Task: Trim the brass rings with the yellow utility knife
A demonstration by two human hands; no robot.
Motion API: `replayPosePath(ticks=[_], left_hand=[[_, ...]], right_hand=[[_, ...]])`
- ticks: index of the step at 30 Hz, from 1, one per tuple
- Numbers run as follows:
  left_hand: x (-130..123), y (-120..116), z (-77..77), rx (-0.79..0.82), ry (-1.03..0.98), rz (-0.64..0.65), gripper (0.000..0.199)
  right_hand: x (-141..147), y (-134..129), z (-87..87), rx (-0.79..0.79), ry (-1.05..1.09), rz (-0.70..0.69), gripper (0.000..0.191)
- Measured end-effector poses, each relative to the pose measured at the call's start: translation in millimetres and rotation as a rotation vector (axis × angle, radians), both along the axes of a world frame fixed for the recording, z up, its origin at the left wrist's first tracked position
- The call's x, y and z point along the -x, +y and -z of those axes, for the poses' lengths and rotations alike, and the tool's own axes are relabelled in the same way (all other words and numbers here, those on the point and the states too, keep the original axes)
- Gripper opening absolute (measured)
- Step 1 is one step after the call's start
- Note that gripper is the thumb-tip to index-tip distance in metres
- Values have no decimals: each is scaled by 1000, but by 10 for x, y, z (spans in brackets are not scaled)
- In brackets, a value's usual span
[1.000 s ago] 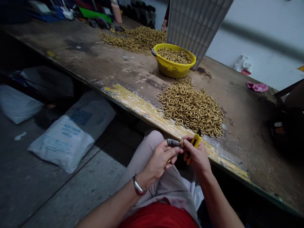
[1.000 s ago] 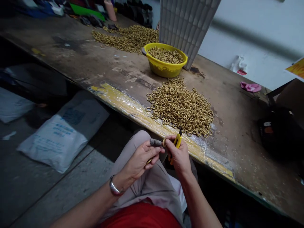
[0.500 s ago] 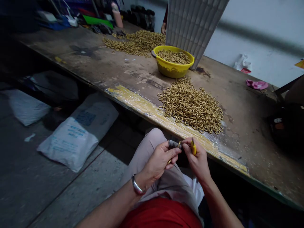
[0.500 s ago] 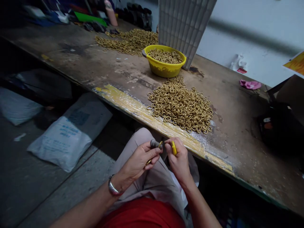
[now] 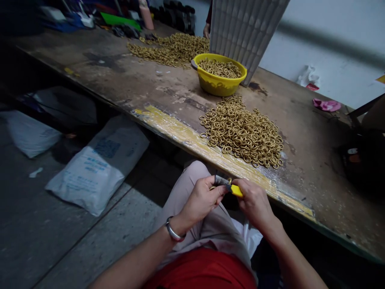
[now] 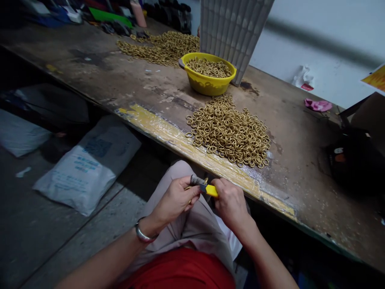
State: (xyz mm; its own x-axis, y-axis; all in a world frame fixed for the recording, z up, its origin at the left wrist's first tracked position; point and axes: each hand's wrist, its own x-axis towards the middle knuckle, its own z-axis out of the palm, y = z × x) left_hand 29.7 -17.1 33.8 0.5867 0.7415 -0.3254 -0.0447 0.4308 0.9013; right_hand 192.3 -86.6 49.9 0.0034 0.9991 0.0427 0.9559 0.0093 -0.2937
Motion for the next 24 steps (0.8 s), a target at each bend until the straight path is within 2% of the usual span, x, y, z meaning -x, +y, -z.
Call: replayPosePath(ticks=[3, 8, 11, 14, 17, 20, 24], left_hand=[[2, 36, 17, -21, -13, 4, 28], [-5, 141, 39, -33, -42, 54, 24], [27, 207, 13, -33, -49, 19, 21], [137, 208, -43, -33, -17, 17, 19], [252, 167, -39, 46, -48, 84, 20], [260, 164, 57, 185, -146, 67, 31], [178, 226, 171, 301, -240, -23, 38]], right_hand=[[-12, 37, -10, 64, -25, -6, 32], [22, 164, -44, 92, -220, 30, 28], [18, 318, -42, 108, -292, 57, 23], [-99, 509, -18, 137, -364, 187, 22], [-241, 707, 19, 102, -405, 326, 24], [-233, 919, 80, 19, -371, 247, 24], [-60, 1191, 153, 35, -389, 210, 15]])
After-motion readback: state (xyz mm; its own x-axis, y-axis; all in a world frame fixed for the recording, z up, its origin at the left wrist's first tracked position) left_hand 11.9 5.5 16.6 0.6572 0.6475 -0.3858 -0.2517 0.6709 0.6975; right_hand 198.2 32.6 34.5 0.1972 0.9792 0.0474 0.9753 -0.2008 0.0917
